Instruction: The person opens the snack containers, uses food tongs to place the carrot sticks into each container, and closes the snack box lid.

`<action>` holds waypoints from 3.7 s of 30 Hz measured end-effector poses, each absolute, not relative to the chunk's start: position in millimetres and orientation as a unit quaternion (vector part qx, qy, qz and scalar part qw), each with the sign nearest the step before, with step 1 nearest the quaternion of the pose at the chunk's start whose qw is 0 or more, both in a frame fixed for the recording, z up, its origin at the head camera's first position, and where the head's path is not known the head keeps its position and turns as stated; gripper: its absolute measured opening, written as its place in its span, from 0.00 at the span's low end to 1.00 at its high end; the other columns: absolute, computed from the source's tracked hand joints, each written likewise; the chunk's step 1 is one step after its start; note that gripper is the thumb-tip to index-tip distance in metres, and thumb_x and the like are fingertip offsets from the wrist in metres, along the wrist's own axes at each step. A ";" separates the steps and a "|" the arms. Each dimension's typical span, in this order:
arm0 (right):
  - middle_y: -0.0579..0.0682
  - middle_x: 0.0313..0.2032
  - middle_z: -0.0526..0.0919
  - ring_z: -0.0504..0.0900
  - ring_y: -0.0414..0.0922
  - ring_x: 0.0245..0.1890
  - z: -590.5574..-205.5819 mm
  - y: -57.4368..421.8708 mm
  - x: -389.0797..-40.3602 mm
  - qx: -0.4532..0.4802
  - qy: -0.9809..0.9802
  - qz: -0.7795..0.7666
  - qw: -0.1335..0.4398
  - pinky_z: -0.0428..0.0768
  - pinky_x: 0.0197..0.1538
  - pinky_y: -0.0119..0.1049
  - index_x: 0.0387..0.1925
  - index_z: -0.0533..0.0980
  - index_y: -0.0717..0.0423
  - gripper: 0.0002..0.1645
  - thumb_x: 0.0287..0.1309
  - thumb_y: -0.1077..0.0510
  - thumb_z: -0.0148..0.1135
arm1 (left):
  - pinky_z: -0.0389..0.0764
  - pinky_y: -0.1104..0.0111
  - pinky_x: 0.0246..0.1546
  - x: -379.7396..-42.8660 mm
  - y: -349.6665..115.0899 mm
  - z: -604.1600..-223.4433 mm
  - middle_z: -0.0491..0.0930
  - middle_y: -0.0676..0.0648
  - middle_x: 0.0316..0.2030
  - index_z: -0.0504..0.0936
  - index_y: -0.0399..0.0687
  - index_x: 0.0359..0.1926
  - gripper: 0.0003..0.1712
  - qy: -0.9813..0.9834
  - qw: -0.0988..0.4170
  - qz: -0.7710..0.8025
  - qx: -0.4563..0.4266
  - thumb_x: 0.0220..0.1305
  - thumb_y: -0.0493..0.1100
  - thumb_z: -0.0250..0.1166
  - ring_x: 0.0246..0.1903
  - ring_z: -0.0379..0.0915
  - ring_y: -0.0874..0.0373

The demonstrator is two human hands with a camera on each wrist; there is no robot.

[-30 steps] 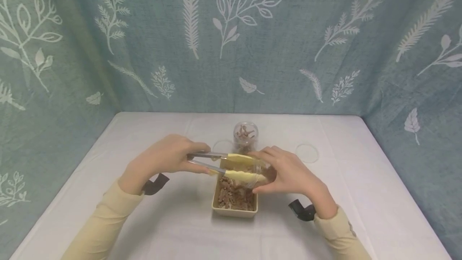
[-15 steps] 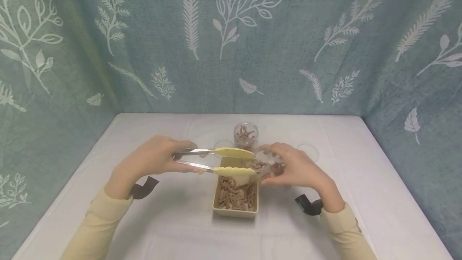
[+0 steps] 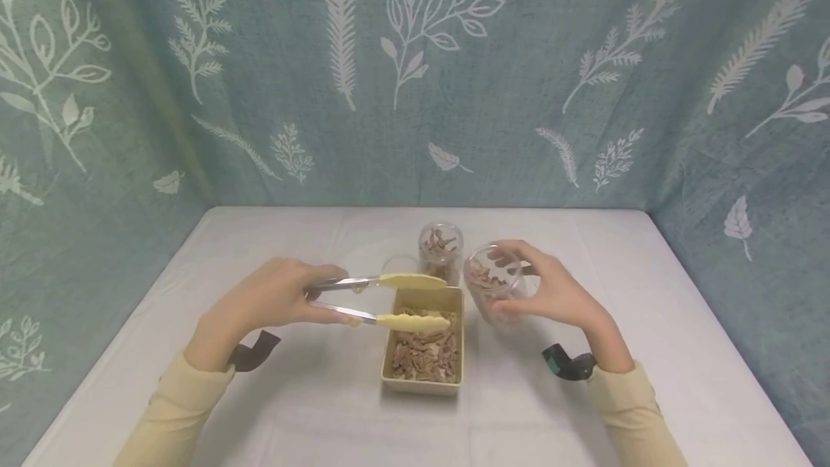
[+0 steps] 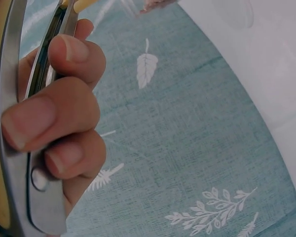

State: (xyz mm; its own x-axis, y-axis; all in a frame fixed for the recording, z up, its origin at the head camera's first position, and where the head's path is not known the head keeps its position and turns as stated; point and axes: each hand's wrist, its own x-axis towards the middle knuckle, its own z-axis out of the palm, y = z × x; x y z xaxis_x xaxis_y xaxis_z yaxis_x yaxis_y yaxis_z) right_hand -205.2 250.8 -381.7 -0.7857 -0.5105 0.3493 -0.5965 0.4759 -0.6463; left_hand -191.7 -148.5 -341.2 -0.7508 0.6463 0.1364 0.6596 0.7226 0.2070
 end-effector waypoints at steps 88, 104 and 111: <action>0.62 0.57 0.69 0.72 0.45 0.57 -385.2 257.0 -213.4 0.375 -0.770 0.516 0.031 0.73 0.55 0.33 0.64 0.57 0.67 0.47 0.41 0.77 0.66 | 0.67 0.71 0.19 -197.3 -66.7 -337.6 0.68 0.57 0.13 0.74 0.52 0.19 0.35 -0.915 -0.060 0.129 -0.377 0.36 0.78 0.62 0.15 0.58 0.64; 0.57 0.57 0.71 0.73 0.45 0.56 -384.4 256.5 -213.2 0.375 -0.771 0.513 0.038 0.73 0.55 0.33 0.64 0.58 0.65 0.47 0.41 0.77 0.66 | 0.66 0.71 0.15 -201.1 -78.0 -346.1 0.70 0.58 0.11 0.75 0.52 0.17 0.31 -0.897 0.000 0.103 -0.430 0.44 0.75 0.60 0.12 0.57 0.65; 0.62 0.56 0.70 0.73 0.43 0.56 -383.5 256.2 -211.4 0.372 -0.780 0.501 0.043 0.73 0.54 0.31 0.64 0.58 0.65 0.47 0.40 0.76 0.67 | 0.64 0.73 0.14 -199.5 -84.9 -350.0 0.67 0.58 0.11 0.74 0.52 0.17 0.29 -0.885 0.042 0.092 -0.455 0.47 0.72 0.60 0.11 0.53 0.65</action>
